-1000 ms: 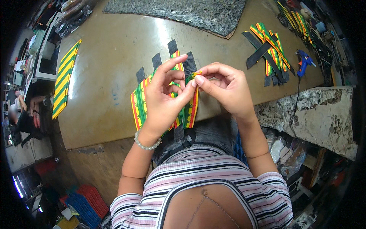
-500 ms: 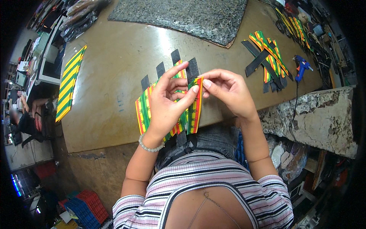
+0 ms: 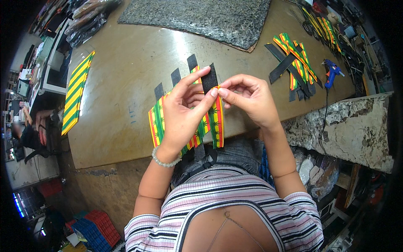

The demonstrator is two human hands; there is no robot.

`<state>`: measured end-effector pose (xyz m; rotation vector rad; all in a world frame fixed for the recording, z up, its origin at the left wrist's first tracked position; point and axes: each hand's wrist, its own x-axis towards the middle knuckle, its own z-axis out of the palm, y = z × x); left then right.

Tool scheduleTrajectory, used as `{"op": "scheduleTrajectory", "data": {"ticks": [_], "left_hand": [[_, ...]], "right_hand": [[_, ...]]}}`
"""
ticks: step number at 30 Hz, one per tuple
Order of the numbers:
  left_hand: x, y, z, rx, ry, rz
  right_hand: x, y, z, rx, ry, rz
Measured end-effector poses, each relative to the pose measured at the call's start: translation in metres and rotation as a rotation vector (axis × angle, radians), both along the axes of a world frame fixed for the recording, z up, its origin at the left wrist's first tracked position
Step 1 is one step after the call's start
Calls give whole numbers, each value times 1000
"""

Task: The person aligns and stacks multiple green, yellow, and black fabric strips on a table, then folds and presses them together to form a layered bundle. The person repeatedly adjusts the edges and flips the bundle to ensure alignment.

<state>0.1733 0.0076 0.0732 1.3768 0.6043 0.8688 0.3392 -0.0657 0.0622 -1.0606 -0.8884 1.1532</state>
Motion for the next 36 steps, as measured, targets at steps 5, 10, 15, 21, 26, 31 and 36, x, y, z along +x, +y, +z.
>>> {"op": "scheduleTrajectory", "data": {"ticks": [5,10,15,21,26,31,36], "left_hand": [[-4,5,1,3,16,-2],[-1,8,-10,-4,-167,2],[6,5,-13,-24,-183,145],[2,6,4,-38,-45,-41],[-7,3,4,35,-51,-100],[-57,19,-5,76,190,182],[-60,17,-44,749,772,230]], "right_hand": [[2,0,-5,-19,7,8],[-9,2,-8,-6,27,-24],[-21,-15,-8,-178,-36,174],[-4,-39,-5,-126,-261,113],[45,-46,38,61,-1042,-118],[143,-31,58,-130,-1892,-211],[107,30,-34,104,-1443,-17]]}}
